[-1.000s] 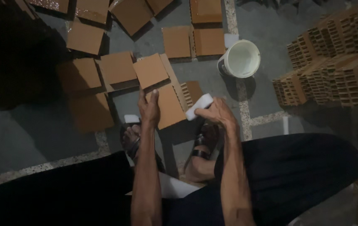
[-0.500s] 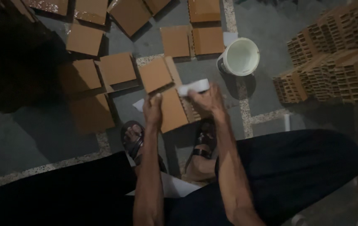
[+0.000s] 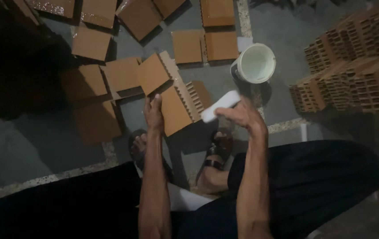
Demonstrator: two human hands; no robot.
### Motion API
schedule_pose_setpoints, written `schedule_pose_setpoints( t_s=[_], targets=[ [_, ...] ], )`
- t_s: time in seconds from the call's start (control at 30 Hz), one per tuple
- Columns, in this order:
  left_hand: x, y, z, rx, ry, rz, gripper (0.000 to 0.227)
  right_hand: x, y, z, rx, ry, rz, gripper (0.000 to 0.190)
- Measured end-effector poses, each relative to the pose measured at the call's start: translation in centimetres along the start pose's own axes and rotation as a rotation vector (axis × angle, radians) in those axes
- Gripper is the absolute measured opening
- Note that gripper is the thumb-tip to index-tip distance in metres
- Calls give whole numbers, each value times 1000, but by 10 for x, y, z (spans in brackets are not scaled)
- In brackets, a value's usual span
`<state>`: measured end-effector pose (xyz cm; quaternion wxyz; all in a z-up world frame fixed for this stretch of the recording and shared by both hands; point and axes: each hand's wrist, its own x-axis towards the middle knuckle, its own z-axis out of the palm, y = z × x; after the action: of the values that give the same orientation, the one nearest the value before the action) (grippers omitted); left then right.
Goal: The person sits on the floor and repeatedly applies a white liquid from a bucket onto small square cardboard pieces using a white sponge. The person handles the pieces one at a time, dipping the sponge and spreading the liquid on the surface before placing the treated pieces aside.
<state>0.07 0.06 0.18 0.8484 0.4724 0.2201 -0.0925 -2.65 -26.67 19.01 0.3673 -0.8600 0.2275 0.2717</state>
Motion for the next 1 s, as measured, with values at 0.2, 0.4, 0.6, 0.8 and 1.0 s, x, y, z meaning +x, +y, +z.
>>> schedule_pose_setpoints(
  t_s=[0.2, 0.4, 0.6, 0.8, 1.0],
  targets=[
    [-6, 7, 11, -45, -60, 12, 54, 15, 0, 23, -97, -6, -154, 48],
    [-20, 17, 30, 168, -96, 52, 56, 53, -9, 40, -30, 182, -154, 44],
    [-19, 40, 28, 65, -134, 58, 60, 50, -15, 30, 256, 369, -411, 50],
    [-17, 33, 33, -109, -171, 34, 57, 17, -6, 25, 54, 187, -326, 62],
    [-24, 26, 33, 64, -164, 162, 57, 18, -17, 22, -44, 121, -201, 48]
  ],
)
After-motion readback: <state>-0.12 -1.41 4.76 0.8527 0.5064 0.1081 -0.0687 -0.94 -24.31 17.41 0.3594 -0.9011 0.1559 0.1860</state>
